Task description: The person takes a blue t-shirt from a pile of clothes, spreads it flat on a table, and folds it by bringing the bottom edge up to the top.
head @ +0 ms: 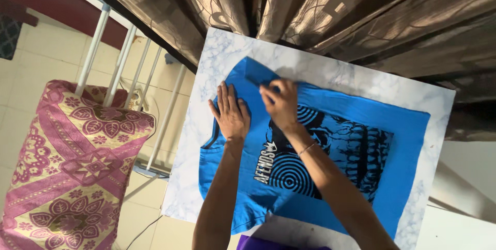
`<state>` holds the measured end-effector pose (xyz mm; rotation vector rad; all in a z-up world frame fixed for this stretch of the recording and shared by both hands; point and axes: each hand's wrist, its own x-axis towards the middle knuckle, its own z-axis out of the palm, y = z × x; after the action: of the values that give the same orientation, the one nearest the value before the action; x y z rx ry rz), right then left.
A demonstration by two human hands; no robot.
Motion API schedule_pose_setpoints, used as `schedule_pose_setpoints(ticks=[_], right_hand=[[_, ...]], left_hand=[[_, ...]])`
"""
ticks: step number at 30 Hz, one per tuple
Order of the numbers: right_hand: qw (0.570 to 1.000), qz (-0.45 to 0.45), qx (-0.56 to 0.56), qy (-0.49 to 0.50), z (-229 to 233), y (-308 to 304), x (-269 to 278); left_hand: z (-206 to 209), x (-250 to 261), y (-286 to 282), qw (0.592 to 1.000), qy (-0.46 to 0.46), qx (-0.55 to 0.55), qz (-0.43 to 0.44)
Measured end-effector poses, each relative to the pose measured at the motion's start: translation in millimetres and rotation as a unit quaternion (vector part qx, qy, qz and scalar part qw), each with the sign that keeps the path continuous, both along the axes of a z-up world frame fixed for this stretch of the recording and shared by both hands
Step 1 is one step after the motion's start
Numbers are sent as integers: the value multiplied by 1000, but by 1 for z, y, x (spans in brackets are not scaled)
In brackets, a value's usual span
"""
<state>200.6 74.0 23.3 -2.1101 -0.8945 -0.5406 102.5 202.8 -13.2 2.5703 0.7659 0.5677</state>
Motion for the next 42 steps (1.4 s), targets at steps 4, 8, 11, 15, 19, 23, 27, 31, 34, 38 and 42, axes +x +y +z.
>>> schedule_pose_setpoints(ticks=[4,8,11,15,19,23,27,31,34,38,42], right_hand=[[998,20,-35,38,2,-7,-44],[997,-20,14,67,-7,-29,-65],[950,-209,99,209,-38,-49,-62],[871,-246,229,357,-89,-74,-43],[812,-205,234,494,-92,-77,-25],[783,-175,191,566,-93,-75,-10],[805,-159,132,555,-114,-78,3],[802,-135,88,575,-120,-85,1],[742,-131,178,633,-120,-92,2],[721,-108,224,647,-116,-101,-4],[739,-100,192,638,-100,-108,-9]], left_hand=[[-8,-5,4,999,-28,-17,-11],[-3,-5,8,996,-76,-54,-11],[15,-8,5,998,-49,-48,15],[29,-2,-6,995,70,-56,42],[15,7,-15,992,86,-73,59],[-3,11,-13,970,139,-168,109],[-10,0,-17,960,147,-213,108],[-21,-20,-23,956,121,-257,73],[-29,-36,-34,944,84,-313,57],[-34,-52,-41,936,83,-338,41],[-28,-59,-35,948,114,-298,-3]])
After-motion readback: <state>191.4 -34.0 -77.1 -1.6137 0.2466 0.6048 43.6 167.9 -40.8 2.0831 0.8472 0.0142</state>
